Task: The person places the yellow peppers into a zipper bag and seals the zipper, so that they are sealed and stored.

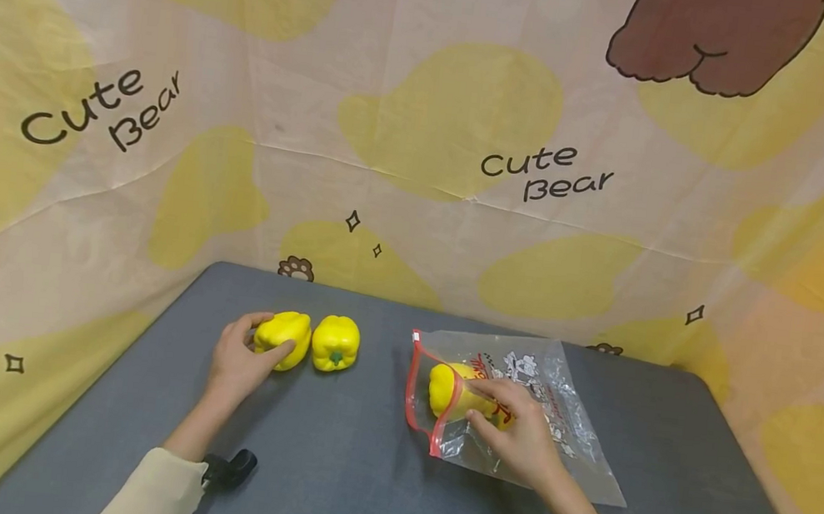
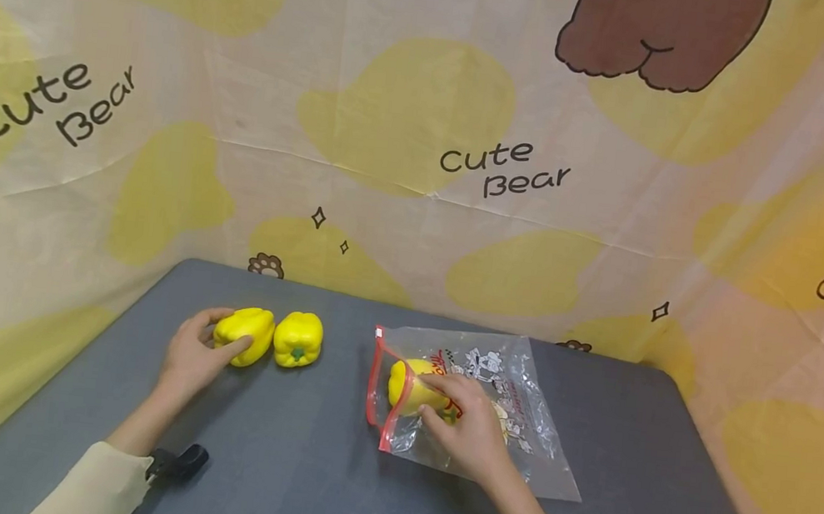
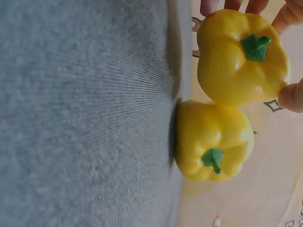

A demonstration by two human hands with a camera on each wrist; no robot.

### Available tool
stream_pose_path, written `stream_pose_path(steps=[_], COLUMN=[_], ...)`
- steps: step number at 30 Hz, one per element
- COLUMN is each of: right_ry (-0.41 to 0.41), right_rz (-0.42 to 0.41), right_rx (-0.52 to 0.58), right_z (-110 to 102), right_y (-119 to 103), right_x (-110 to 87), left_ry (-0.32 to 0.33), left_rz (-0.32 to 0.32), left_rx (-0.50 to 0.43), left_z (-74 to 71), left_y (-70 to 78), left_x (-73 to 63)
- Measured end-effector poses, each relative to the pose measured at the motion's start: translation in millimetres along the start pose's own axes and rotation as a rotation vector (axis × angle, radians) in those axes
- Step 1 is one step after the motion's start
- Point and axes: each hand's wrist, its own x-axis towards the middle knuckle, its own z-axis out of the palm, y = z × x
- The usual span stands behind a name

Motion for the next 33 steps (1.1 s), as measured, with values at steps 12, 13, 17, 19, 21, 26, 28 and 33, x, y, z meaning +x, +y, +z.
stream_pose_path(steps=[12,13,17,19,21,26,28,33], right_ry=[-0.005,-0.003,0.005,0.008,0.011,0.013,0.011,-0.001], right_rz=[0.019,0.017,0.008,0.005,0.001,-0.01,-0.012,-0.001], right_rx=[-0.009,-0.01,-0.014,-0.012,-0.007,0.0,0.0,0.006], right_z=[-0.2,-0.2,-0.2,-0.3,-0.5,-0.9,-1.0,-1.4], right_y=[-0.1,0.2,0.8,0.9,0.8,1.0,1.4,2.2], right_x=[0.0,0.0,0.2,0.5,0.7,1.0,0.8,0.2], left_ry=[-0.003,-0.001,-0.023,-0.042,-0.065,-0.096,-0.103,-0.146], left_rz=[0.028,0.032,0.053,0.064,0.071,0.094,0.112,0.187], left_rx=[-0.001,-0.002,-0.003,0.005,0.018,0.018,0.005,-0.061], left_z=[-16.0,-16.9,-20.4,-21.4,-21.6,-18.9,-16.5,-6.8], left_y=[14.8,15.5,18.7,20.7,22.9,28.8,30.9,34.4], left_x=[-16.5,-17.5,-22.6,-25.4,-28.9,-36.2,-38.5,-44.3])
